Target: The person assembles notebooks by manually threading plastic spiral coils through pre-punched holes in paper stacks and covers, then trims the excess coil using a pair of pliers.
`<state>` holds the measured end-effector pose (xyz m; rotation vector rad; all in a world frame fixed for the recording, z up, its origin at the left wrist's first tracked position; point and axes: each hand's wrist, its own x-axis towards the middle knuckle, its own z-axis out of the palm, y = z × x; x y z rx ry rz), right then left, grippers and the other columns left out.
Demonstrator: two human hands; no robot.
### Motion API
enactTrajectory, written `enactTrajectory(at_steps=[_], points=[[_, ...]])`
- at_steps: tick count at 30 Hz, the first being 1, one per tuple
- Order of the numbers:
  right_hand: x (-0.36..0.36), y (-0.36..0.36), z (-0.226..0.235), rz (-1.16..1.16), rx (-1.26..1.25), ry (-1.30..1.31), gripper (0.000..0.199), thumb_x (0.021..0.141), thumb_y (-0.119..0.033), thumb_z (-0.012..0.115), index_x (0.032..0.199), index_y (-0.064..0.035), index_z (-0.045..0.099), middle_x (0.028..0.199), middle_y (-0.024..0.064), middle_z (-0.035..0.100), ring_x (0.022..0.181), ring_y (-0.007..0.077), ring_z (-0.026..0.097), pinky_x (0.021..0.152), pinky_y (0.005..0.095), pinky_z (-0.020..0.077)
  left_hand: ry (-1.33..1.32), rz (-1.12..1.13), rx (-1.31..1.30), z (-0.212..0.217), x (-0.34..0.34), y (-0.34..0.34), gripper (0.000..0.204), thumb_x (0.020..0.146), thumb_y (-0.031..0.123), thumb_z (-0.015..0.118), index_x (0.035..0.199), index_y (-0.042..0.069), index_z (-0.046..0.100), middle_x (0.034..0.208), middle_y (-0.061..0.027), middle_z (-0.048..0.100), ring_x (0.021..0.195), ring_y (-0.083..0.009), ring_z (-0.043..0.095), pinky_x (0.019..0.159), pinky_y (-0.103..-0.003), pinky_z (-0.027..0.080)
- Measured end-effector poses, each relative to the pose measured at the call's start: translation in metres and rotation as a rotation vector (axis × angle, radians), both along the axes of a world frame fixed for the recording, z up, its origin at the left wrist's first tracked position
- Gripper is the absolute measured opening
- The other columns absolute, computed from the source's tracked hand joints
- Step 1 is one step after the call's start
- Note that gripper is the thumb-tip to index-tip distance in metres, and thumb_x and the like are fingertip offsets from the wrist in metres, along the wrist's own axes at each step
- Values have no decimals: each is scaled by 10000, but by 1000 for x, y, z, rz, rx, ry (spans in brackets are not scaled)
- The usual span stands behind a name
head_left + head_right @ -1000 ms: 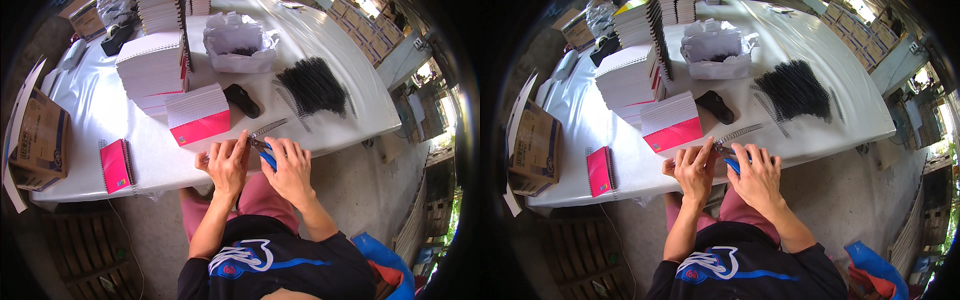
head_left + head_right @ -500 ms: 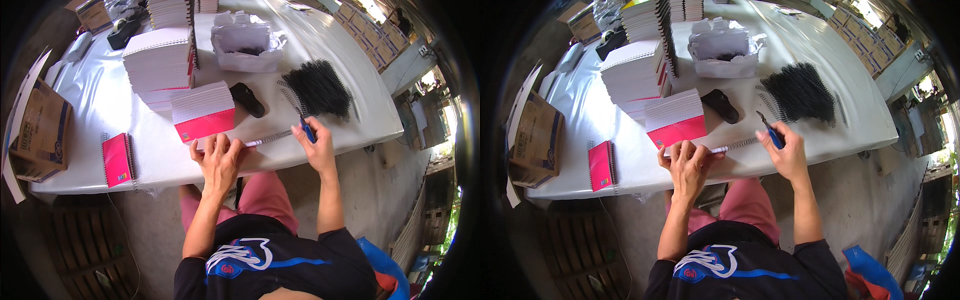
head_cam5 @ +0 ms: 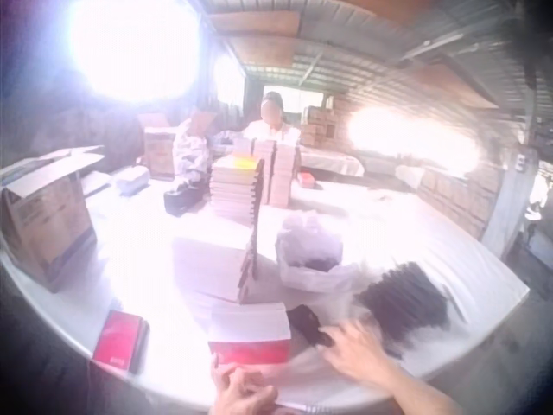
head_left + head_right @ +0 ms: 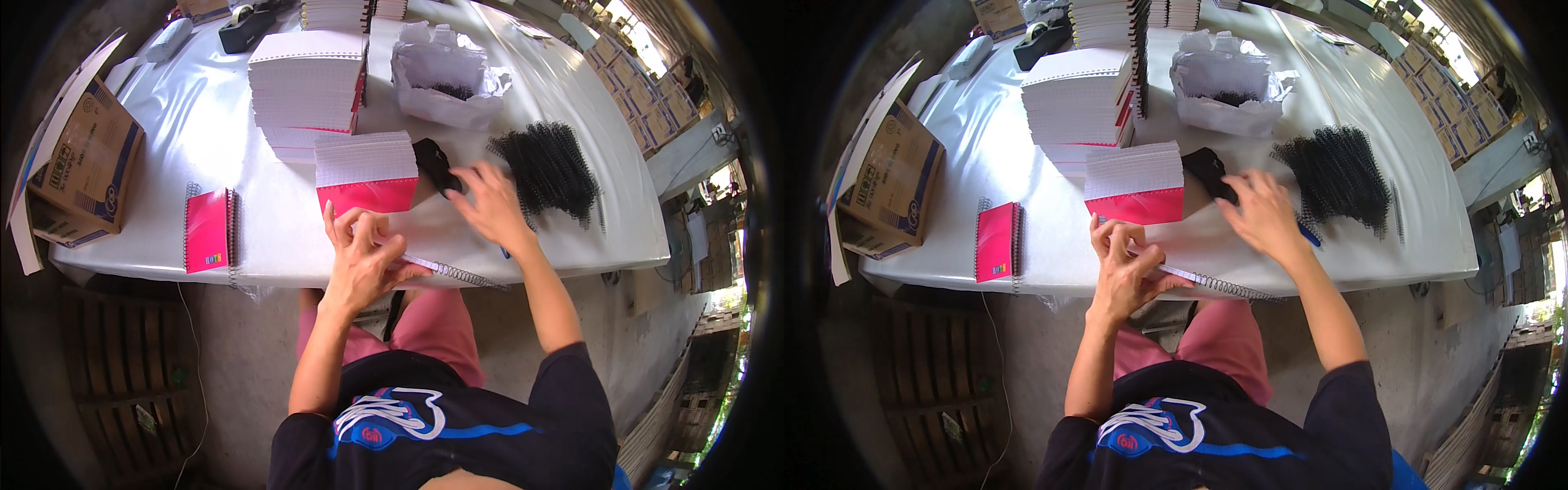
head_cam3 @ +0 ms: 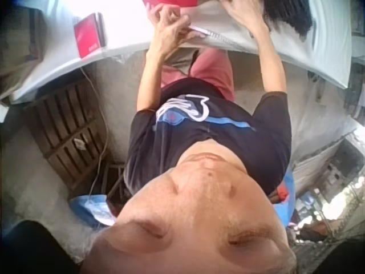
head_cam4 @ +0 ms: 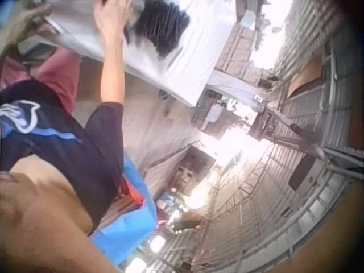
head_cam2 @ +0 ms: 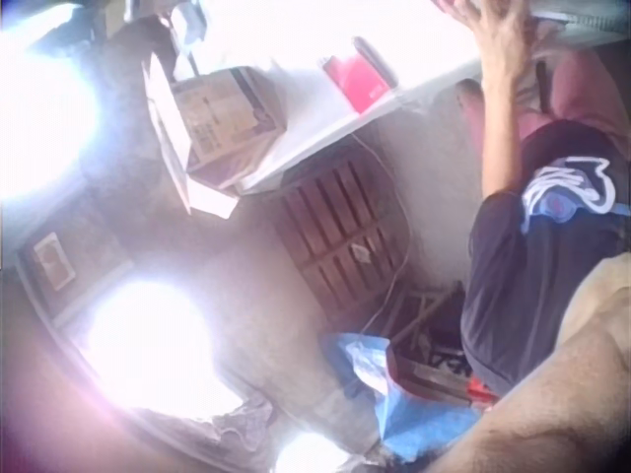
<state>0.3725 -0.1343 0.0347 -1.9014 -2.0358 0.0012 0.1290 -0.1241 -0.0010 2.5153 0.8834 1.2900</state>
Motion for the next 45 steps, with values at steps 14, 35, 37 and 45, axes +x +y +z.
enactTrajectory(at_steps=[14,35,37,45], points=[[25,-22,5,494,17,2128,266,827,-119,647,1077,-79,566,1038,194,637,1022,325,599,963,440,437,-186,100,-72,-14,15,-13,524,532,528,832,740,115,584,1169,-147,405,1208,-399,278,978,-576,249],[-29,-41,-6,769,33,1184,229,757,67,608,953,12,712,972,178,702,924,252,682,850,318,520,-171,2,-182,-10,15,0,527,504,502,841,718,96,580,1217,-148,393,1185,-370,306,971,-496,311],[-27,-39,-18,452,-15,975,216,753,54,607,942,27,710,973,194,698,919,269,682,847,327,521,-193,-31,-240,-12,13,0,530,495,484,857,729,95,583,1220,-153,384,1147,-356,334,944,-483,339],[-30,-32,-18,369,-17,1115,269,700,110,642,946,23,708,965,168,704,912,237,686,812,305,527,-409,-70,-370,-22,21,6,598,486,406,902,891,105,582,1248,-146,304,1045,-309,397,855,-421,391]])
